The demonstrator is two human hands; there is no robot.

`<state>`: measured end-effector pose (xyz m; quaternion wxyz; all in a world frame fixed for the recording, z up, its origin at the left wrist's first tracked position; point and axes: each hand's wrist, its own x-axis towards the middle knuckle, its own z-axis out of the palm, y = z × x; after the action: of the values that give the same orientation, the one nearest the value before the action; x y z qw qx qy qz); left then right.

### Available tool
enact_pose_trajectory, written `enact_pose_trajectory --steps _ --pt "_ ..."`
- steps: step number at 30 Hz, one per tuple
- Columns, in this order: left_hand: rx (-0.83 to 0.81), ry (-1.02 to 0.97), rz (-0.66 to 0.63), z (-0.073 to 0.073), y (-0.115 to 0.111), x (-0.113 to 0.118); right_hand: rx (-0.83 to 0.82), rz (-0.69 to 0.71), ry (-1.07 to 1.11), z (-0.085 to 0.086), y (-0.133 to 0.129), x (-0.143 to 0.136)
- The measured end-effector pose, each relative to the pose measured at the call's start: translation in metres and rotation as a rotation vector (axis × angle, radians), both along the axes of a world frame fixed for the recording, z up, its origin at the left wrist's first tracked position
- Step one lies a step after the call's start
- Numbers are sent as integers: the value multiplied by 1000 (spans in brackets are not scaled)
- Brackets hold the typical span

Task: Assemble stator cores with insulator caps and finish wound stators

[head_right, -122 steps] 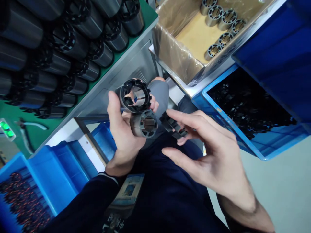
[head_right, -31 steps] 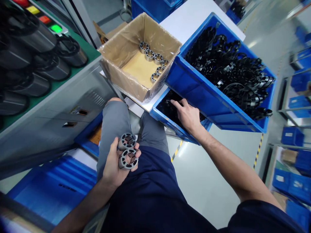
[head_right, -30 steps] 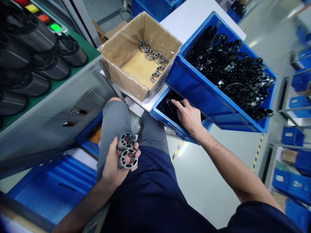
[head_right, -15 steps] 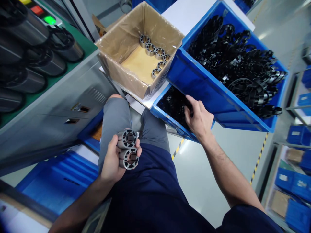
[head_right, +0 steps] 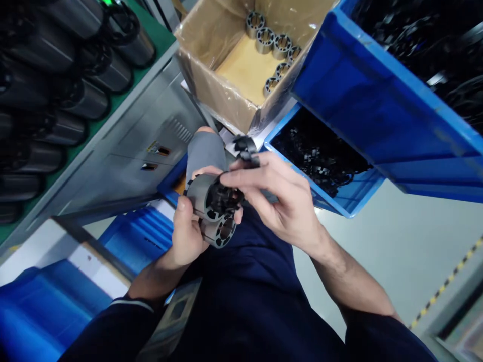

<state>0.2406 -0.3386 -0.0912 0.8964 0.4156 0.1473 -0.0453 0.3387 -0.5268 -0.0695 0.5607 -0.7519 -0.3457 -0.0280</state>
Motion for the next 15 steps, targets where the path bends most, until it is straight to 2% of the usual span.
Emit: enact_pose_trajectory --steps 3,6,9,11,15 --pt "-15 -8 44 12 0 -5 39 -170 -33 2 28 -4" --pt "-20 30 72 17 4 -11 47 -209 -72 2 40 -8" --pt "1 77 90 13 9 -19 23 -179 -49 3 41 -9" --pt "19 90 117 10 11 -22 25 -111 -15 3 38 -9" --pt "100 112 202 13 13 -19 39 -33 32 2 32 -8"
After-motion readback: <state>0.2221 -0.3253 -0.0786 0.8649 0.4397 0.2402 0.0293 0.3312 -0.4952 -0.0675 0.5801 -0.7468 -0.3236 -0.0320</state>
